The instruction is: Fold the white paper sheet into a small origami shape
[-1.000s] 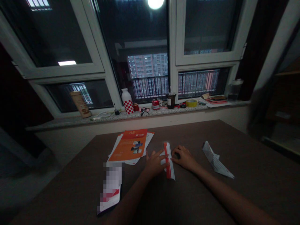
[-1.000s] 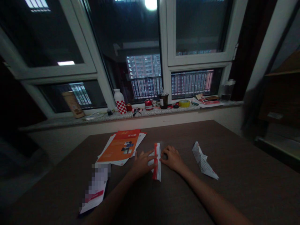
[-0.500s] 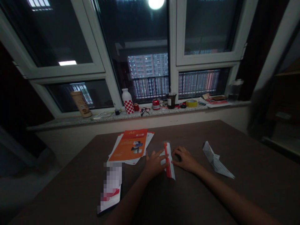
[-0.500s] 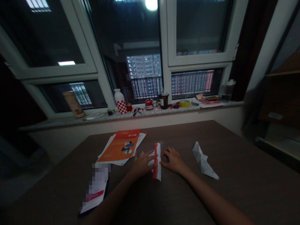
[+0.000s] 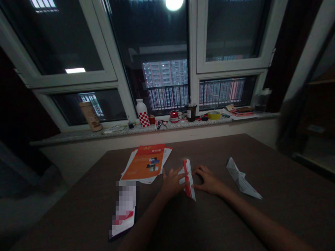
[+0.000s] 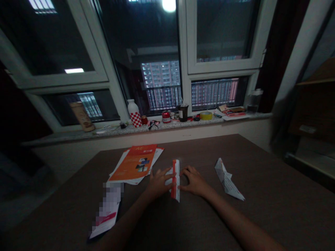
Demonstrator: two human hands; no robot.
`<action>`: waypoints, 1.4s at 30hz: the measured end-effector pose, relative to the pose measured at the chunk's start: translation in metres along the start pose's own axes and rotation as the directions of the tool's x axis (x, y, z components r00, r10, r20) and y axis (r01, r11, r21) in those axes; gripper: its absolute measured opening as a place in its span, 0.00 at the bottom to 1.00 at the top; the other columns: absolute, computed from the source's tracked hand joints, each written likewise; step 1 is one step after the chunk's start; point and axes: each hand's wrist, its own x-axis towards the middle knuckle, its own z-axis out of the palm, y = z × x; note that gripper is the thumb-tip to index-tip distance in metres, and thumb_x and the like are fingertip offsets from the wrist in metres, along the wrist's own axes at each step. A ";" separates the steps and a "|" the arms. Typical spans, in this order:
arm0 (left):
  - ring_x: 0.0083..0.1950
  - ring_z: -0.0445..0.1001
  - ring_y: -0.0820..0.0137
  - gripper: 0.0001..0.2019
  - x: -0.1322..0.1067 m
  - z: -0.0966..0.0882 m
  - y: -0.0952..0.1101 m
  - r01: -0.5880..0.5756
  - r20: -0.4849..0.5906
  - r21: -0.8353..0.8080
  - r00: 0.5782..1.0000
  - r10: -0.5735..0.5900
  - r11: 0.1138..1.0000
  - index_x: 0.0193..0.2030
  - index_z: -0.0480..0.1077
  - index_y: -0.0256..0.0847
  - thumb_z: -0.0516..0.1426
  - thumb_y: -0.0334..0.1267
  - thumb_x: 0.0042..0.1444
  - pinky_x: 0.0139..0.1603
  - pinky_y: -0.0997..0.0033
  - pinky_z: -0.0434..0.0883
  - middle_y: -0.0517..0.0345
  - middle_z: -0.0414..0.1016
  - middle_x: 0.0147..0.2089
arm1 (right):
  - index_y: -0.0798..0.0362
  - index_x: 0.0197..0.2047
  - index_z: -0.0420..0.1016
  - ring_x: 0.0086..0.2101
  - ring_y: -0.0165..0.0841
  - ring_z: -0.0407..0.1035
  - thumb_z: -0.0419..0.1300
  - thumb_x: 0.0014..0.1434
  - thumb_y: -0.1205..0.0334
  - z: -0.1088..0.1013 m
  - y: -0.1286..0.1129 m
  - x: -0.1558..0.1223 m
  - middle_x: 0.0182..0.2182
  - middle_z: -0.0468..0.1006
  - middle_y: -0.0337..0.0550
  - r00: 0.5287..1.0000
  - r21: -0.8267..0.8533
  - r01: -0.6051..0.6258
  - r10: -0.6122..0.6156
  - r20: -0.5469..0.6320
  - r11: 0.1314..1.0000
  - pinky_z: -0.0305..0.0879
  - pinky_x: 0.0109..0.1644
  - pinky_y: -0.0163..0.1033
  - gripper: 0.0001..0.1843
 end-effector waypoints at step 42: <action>0.69 0.54 0.42 0.22 -0.002 0.004 -0.004 -0.025 -0.010 -0.043 1.000 0.025 0.999 0.63 0.61 0.68 0.51 0.55 0.61 0.61 0.20 0.35 0.66 0.53 0.72 | 0.47 0.51 0.69 0.59 0.46 0.57 0.64 0.51 0.41 -0.004 -0.012 -0.011 0.59 0.64 0.48 0.999 -0.077 0.003 0.001 0.053 0.997 0.46 0.66 0.54 0.29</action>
